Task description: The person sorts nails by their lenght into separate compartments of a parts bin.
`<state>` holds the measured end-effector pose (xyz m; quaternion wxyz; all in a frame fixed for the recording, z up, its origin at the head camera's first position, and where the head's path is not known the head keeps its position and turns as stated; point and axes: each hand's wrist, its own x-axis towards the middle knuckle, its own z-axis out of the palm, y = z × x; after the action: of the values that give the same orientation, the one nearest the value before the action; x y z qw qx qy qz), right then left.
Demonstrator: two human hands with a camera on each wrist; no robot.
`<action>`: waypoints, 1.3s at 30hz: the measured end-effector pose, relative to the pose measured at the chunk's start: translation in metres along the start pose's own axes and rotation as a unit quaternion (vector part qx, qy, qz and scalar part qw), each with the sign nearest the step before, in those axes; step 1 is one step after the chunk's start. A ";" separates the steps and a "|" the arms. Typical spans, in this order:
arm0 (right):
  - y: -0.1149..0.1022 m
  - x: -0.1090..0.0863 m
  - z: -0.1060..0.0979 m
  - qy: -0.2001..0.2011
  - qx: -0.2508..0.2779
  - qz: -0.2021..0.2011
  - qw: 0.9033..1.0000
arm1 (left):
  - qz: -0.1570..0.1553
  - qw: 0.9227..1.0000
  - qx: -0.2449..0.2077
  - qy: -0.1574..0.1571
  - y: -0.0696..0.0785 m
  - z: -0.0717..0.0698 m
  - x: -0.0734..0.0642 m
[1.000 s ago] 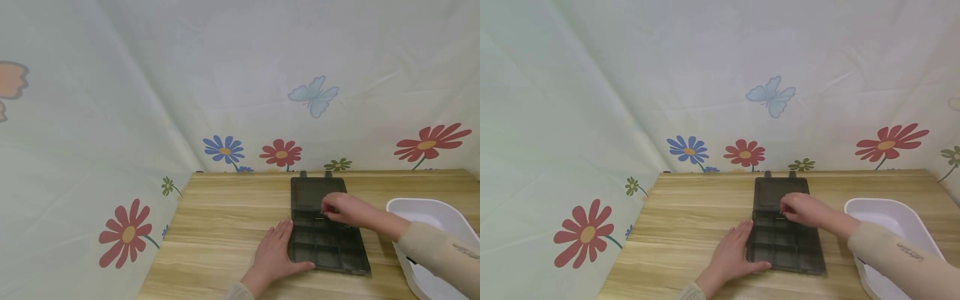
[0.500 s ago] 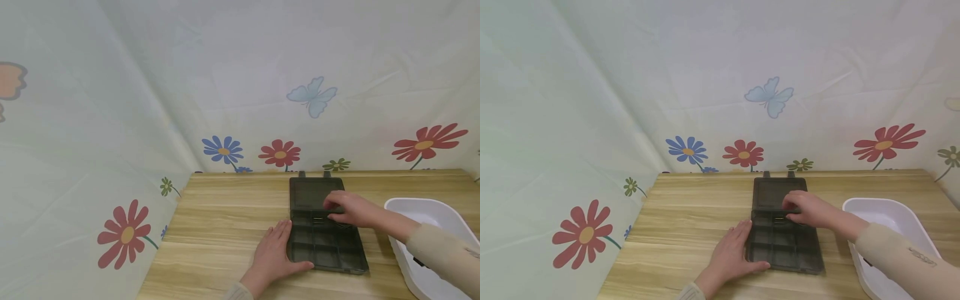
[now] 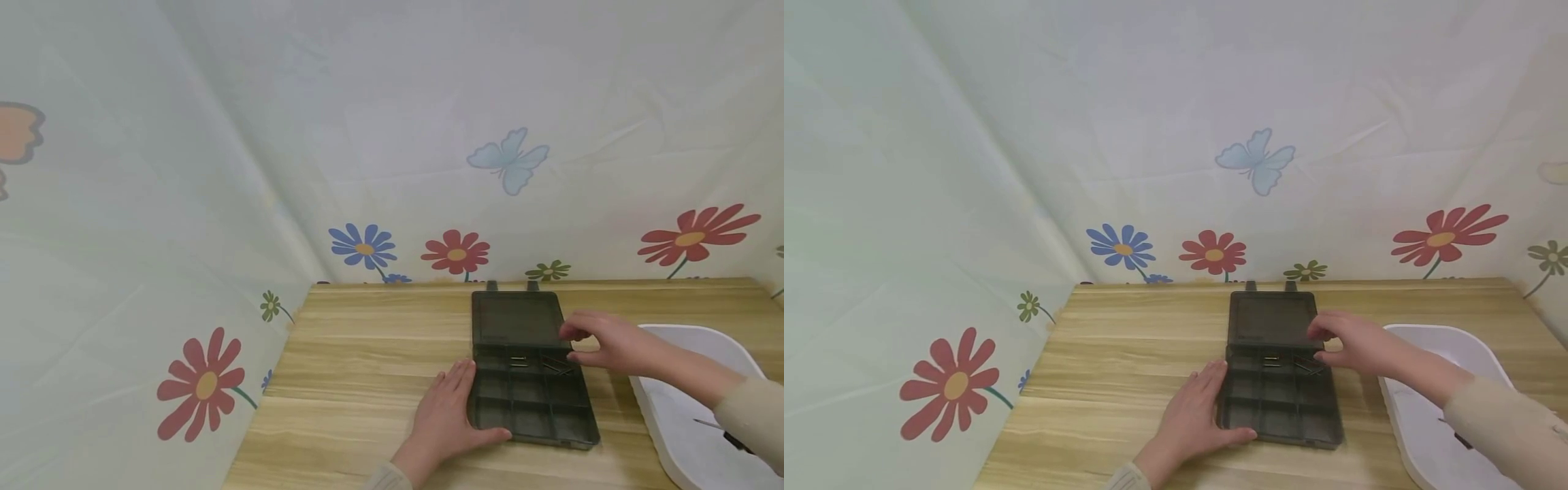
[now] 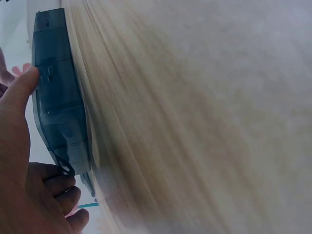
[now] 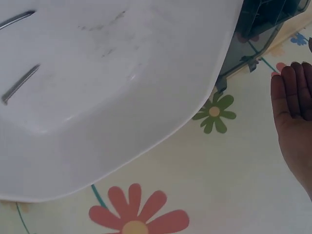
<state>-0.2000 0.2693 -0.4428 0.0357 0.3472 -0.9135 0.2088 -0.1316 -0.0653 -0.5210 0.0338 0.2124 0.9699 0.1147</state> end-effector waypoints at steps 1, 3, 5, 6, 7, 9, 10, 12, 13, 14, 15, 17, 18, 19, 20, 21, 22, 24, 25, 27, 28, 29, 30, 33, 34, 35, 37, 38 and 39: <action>0.002 -0.003 -0.002 -0.003 0.001 0.004 1.000 | 0.000 1.000 0.002 0.000 0.000 0.000 0.000; 0.006 -0.008 -0.006 -0.009 0.003 0.012 1.000 | 0.002 1.000 0.006 0.003 0.000 0.001 0.000; 0.009 -0.013 -0.010 -0.012 0.003 0.022 1.000 | 0.004 1.000 0.009 0.005 -0.001 0.001 0.000; 0.011 -0.016 -0.012 -0.016 0.003 0.029 0.999 | 0.005 1.000 0.010 0.006 -0.001 0.001 0.000; 0.013 -0.019 -0.014 -0.020 0.001 0.034 0.999 | 0.006 1.000 0.011 0.007 -0.001 0.002 -0.001; 0.017 -0.025 -0.018 -0.026 0.001 0.045 0.999 | 0.007 1.000 0.013 0.009 -0.001 0.002 -0.001; 0.019 -0.028 -0.020 -0.028 0.000 0.050 0.998 | 0.007 1.000 0.012 0.010 -0.001 0.002 -0.001; 0.023 -0.033 -0.023 -0.034 -0.003 0.057 0.998 | 0.008 1.000 0.013 0.011 -0.001 0.002 -0.001; 0.026 -0.036 -0.024 -0.034 -0.005 0.054 0.998 | 0.008 1.000 0.013 0.011 -0.001 0.002 -0.001; 0.028 -0.039 -0.025 -0.034 -0.008 0.053 0.998 | 0.008 1.000 0.014 0.011 -0.001 0.002 -0.001; 0.030 -0.041 -0.026 -0.036 -0.013 0.054 0.998 | 0.009 1.000 0.014 0.011 -0.001 0.002 -0.001; 0.034 -0.047 -0.028 -0.045 -0.022 0.062 0.997 | 0.009 1.000 0.016 0.012 -0.001 0.002 -0.001; 0.036 -0.049 -0.029 -0.051 -0.027 0.070 0.996 | 0.009 1.000 0.017 0.012 -0.001 0.002 -0.001; 0.037 -0.052 -0.030 -0.056 -0.033 0.076 0.995 | 0.009 1.000 0.018 0.012 -0.001 0.002 -0.001; 0.038 -0.054 -0.031 -0.063 -0.039 0.087 0.993 | 0.010 1.000 0.019 0.013 -0.001 0.002 -0.001; 0.039 -0.056 -0.032 -0.070 -0.042 0.098 0.992 | 0.010 1.000 0.020 0.014 -0.001 0.002 -0.001; 0.041 -0.058 -0.033 -0.073 -0.046 0.106 0.991 | 0.010 1.000 0.020 0.014 -0.001 0.002 -0.001; 0.043 -0.063 -0.034 -0.073 -0.058 0.115 0.989 | 0.011 1.000 0.020 0.015 -0.001 0.002 -0.001; 0.044 -0.066 -0.034 -0.073 -0.062 0.116 0.989 | 0.011 1.000 0.020 0.015 -0.001 0.002 -0.001; 0.047 -0.071 -0.034 -0.070 -0.070 0.122 0.988 | 0.011 1.000 0.020 0.016 -0.001 0.002 -0.001; 0.048 -0.073 -0.033 -0.067 -0.074 0.120 0.988 | 0.011 1.000 0.020 0.016 -0.001 0.002 -0.001; 0.050 -0.076 -0.033 -0.064 -0.077 0.117 0.988 | 0.012 1.000 0.020 0.016 -0.001 0.003 -0.001; 0.051 -0.079 -0.033 -0.061 -0.080 0.113 0.988 | 0.012 1.000 0.021 0.017 -0.001 0.003 -0.001; 0.056 -0.086 -0.032 -0.044 -0.092 0.094 0.990 | 0.013 1.000 0.021 0.018 -0.002 0.004 0.000; 0.058 -0.089 -0.032 -0.045 -0.094 0.094 0.990 | 0.013 1.000 0.022 0.018 -0.002 0.004 0.000; 0.059 -0.090 -0.033 -0.050 -0.095 0.095 0.990 | 0.013 1.000 0.022 0.018 -0.002 0.004 0.000; 0.062 -0.093 -0.033 -0.068 -0.095 0.113 0.987 | 0.013 1.000 0.023 0.017 -0.002 0.004 0.000; 0.063 -0.093 -0.034 -0.082 -0.091 0.126 0.984 | 0.013 1.000 0.023 0.017 -0.002 0.003 0.000; 0.064 -0.094 -0.034 -0.098 -0.087 0.141 0.981 | 0.013 1.000 0.022 0.016 -0.002 0.003 0.000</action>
<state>-0.1732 0.3849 -0.4543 -0.0541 0.2291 -0.9671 0.0967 -0.1318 -0.0664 -0.5247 0.0122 0.2234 0.9698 0.0972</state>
